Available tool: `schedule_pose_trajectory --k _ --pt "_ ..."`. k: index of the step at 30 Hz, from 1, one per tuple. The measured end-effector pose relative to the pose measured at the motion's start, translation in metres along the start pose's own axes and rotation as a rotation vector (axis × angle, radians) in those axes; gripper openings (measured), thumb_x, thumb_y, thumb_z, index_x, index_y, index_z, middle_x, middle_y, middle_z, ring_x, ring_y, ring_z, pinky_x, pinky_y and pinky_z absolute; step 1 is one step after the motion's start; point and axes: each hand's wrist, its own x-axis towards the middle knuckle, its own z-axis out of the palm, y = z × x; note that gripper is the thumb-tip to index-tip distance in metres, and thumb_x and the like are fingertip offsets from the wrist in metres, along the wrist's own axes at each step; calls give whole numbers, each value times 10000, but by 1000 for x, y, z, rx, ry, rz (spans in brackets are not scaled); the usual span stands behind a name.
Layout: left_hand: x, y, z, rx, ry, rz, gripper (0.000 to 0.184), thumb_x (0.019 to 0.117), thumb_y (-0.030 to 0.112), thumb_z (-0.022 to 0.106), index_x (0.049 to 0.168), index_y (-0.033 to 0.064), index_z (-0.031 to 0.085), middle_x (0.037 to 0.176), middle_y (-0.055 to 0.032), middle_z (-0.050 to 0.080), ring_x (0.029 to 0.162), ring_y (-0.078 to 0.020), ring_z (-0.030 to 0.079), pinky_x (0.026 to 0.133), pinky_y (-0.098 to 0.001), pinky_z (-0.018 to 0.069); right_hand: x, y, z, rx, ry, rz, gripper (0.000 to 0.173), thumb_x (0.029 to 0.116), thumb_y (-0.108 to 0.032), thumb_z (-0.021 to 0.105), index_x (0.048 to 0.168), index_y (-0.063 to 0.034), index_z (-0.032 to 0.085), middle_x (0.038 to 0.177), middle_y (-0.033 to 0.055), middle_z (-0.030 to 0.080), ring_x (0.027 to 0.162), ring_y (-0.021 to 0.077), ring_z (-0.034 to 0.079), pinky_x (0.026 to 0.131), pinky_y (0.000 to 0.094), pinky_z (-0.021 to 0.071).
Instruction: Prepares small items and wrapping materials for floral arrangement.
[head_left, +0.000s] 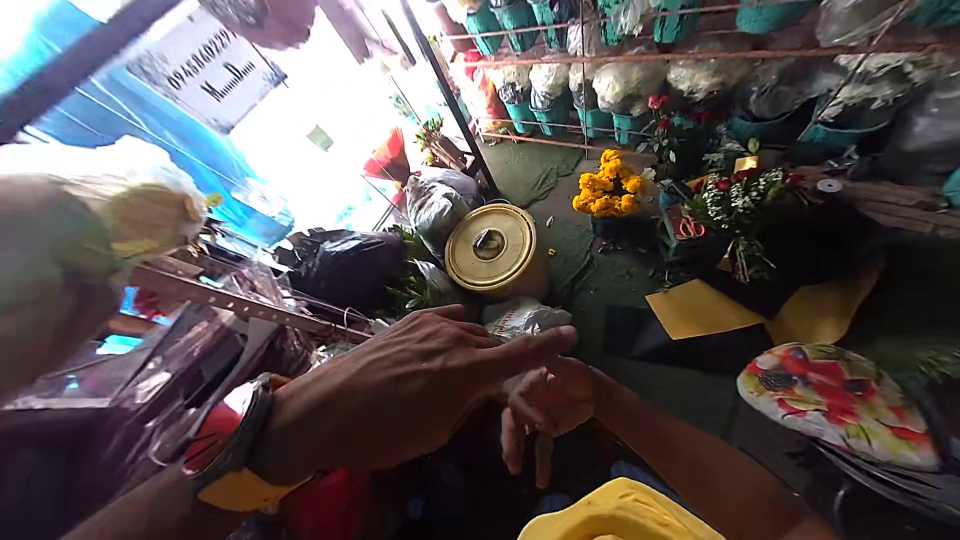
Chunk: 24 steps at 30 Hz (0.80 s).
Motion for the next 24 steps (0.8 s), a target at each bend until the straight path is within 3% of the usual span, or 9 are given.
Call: schedule_pose_trajectory --k 3,6,9,14,17,19,21,22,24 --pt "26 17 -13 -10 -115 57 612 1060 209 482 1618 351 275 828 0 652 728 -175 628 731 -412 532 -4 1 20 10 -42 35 1040 756 -996 261 998 -110 747 1167 142 749 1002 331 757 646 527 636" --pt "51 28 -10 19 -180 119 607 1067 227 480 1622 341 264 803 -4 639 710 -184 621 722 -420 536 -8 8 35 52 -133 -34 864 824 -926 348 869 -147 719 977 104 778 795 263 778 562 445 623" --pt "68 37 -6 64 -202 160 615 1058 233 504 1619 338 274 781 -6 628 681 -187 607 705 -414 535 -13 12 53 62 -209 -130 750 897 -832 400 824 -153 712 788 69 757 596 212 741 470 388 599" --pt "82 60 -8 146 -248 227 651 1039 201 540 1615 353 278 796 -24 640 731 -215 636 792 -448 538 -20 30 78 188 -322 -315 474 1026 -542 468 963 -126 685 638 -5 656 478 119 654 501 301 596" --pt "85 76 -10 159 -289 266 760 974 127 576 1622 363 255 781 -28 629 723 -228 625 792 -464 518 -16 43 85 247 -428 -428 362 1022 -347 538 1127 -23 661 706 15 662 483 75 627 547 220 579" --pt "84 83 -12 165 -295 301 750 980 127 548 1620 371 241 825 -21 629 740 -217 617 779 -439 509 -20 42 80 276 -435 -391 386 1034 -355 504 1152 -27 670 763 47 691 523 117 662 564 258 595" --pt "82 88 -13 159 -296 324 718 1001 142 519 1618 381 239 829 -19 634 760 -216 628 784 -434 510 -28 32 79 254 -335 -249 542 1027 -563 438 1023 -102 724 724 37 713 510 154 686 502 311 597" --pt "81 89 -13 157 -298 327 706 1007 145 513 1615 383 245 832 -21 633 761 -215 625 777 -430 505 -29 32 78 245 -328 -223 558 1022 -587 433 1011 -115 730 724 31 717 512 151 688 501 310 598" --pt "81 91 -13 181 -298 310 714 1006 139 527 1617 376 244 807 -17 613 727 -210 603 759 -425 498 -24 46 71 251 -421 -313 395 1024 -369 505 1156 -40 680 777 42 694 518 107 655 562 245 591"
